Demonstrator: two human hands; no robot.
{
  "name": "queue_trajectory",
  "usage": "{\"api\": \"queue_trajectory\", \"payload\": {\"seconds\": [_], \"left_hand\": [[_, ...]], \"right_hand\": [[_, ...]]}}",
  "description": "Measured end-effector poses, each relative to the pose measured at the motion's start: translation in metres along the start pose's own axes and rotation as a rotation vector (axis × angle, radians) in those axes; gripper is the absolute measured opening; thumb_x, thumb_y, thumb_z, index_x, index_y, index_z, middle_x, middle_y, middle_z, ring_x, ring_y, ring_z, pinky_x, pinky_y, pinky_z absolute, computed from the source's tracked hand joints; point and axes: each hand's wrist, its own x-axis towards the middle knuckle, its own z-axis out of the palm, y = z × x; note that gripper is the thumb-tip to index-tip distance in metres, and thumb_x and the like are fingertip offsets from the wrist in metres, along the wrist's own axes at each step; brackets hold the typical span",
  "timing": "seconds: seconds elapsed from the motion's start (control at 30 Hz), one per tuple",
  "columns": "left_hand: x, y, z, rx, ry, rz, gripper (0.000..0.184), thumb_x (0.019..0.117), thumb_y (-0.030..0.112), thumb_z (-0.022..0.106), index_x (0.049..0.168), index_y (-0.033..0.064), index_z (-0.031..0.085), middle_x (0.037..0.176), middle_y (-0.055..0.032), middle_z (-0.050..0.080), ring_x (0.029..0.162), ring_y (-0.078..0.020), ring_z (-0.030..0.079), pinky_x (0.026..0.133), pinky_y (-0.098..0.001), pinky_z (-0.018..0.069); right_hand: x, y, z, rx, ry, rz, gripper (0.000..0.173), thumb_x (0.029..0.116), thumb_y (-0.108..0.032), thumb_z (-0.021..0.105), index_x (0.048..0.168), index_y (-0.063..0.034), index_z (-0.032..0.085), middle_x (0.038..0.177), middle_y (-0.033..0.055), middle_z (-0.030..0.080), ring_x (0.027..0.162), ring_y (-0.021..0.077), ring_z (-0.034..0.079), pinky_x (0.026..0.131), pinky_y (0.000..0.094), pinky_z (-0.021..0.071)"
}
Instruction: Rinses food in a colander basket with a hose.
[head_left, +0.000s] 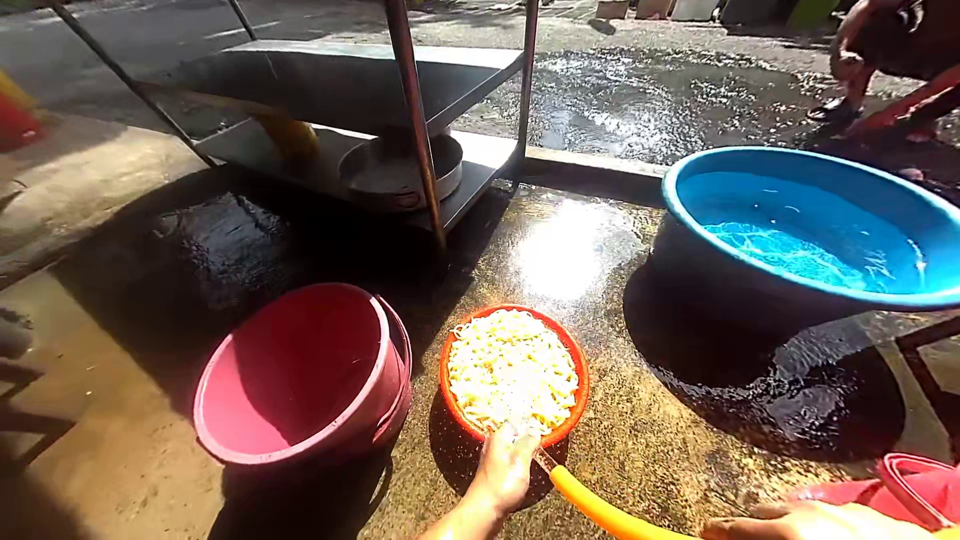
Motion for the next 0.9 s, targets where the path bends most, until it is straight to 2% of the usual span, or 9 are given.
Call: {"api": "queue_trajectory", "payload": {"seconds": [0.17,0.23,0.33,0.43,0.57,0.63,0.77,0.83,0.9], "left_hand": [[0.002,-0.001,0.0,-0.008,0.018,-0.023,0.029,0.1039,0.026,0.058,0.121,0.0031,0.063,0.103,-0.0067,0.067,0.087,-0.0116,0.063,0.077,-0.0306,0.0534],[0.003,-0.001,0.0,0.018,0.003,-0.02,0.036,0.1037,0.028,0.058,0.129,0.0019,0.06,0.113,-0.0105,0.068,0.099,-0.0146,0.066,0.088,-0.0338,0.0549],[0.004,-0.002,0.0,0.089,-0.032,0.029,0.045,0.1028,0.03,0.055,0.136,-0.0002,0.058,0.125,-0.0145,0.068,0.117,-0.0179,0.065,0.105,-0.0378,0.0515],[0.001,0.002,0.002,0.109,-0.034,0.057,0.042,0.1026,0.029,0.055,0.133,0.0006,0.06,0.123,-0.0131,0.068,0.116,-0.0164,0.065,0.105,-0.037,0.0508],[0.0,0.005,0.001,0.197,-0.046,0.04,0.051,0.1036,0.033,0.052,0.145,0.0044,0.054,0.138,-0.015,0.063,0.128,-0.0196,0.06,0.112,-0.041,0.0471],[-0.001,0.008,-0.001,0.238,-0.05,0.026,0.051,0.1051,0.035,0.05,0.148,0.0065,0.053,0.14,-0.0156,0.061,0.129,-0.0222,0.06,0.112,-0.0439,0.0469],[-0.008,0.012,-0.003,0.308,-0.061,0.027,0.047,0.1044,0.038,0.052,0.137,0.0043,0.059,0.126,-0.0147,0.067,0.12,-0.0226,0.064,0.107,-0.0447,0.0495],[-0.009,0.011,-0.005,0.313,-0.08,0.042,0.056,0.1035,0.039,0.052,0.149,0.0071,0.052,0.136,-0.0144,0.065,0.127,-0.0222,0.062,0.111,-0.0446,0.0479],[-0.009,0.008,-0.007,0.341,-0.103,0.063,0.059,0.1035,0.042,0.049,0.155,0.0127,0.046,0.148,-0.0142,0.056,0.136,-0.0236,0.056,0.115,-0.0464,0.0447]], "right_hand": [[0.001,0.003,0.001,0.019,0.034,-0.029,0.03,0.096,-0.041,0.064,0.112,-0.0212,0.079,0.097,0.0159,0.076,0.092,0.0419,0.071,0.076,0.0661,0.0502],[0.002,0.002,0.001,0.013,0.024,-0.023,0.03,0.096,-0.041,0.064,0.114,-0.0223,0.079,0.099,0.0154,0.077,0.092,0.0418,0.071,0.076,0.0659,0.0504],[0.003,0.001,-0.002,0.008,0.012,-0.026,0.031,0.097,-0.04,0.063,0.116,-0.0219,0.078,0.1,0.0166,0.076,0.092,0.0422,0.071,0.076,0.0654,0.0501],[0.003,-0.001,-0.001,0.013,0.041,-0.035,0.03,0.0972,-0.038,0.063,0.114,-0.0204,0.079,0.097,0.017,0.075,0.091,0.0416,0.071,0.077,0.0648,0.0499],[0.005,-0.003,0.002,-0.008,0.042,-0.048,0.03,0.0973,-0.037,0.062,0.116,-0.0207,0.078,0.098,0.0167,0.075,0.091,0.0403,0.071,0.077,0.0635,0.0501],[0.005,-0.005,0.003,-0.003,0.049,-0.041,0.03,0.097,-0.036,0.062,0.119,-0.0222,0.078,0.098,0.0163,0.075,0.091,0.0404,0.071,0.077,0.0634,0.0502],[0.007,-0.009,0.002,-0.003,0.049,-0.021,0.03,0.0974,-0.034,0.061,0.121,-0.0251,0.077,0.1,0.0165,0.076,0.092,0.0407,0.071,0.077,0.0632,0.0501],[0.008,-0.01,0.001,-0.008,0.045,-0.014,0.031,0.0973,-0.032,0.06,0.122,-0.0259,0.077,0.1,0.0162,0.076,0.093,0.0406,0.071,0.077,0.0632,0.0501],[0.009,-0.011,0.001,-0.011,0.039,-0.005,0.031,0.097,-0.031,0.06,0.124,-0.0271,0.077,0.103,0.0157,0.076,0.094,0.0404,0.071,0.078,0.0636,0.0502]]}}
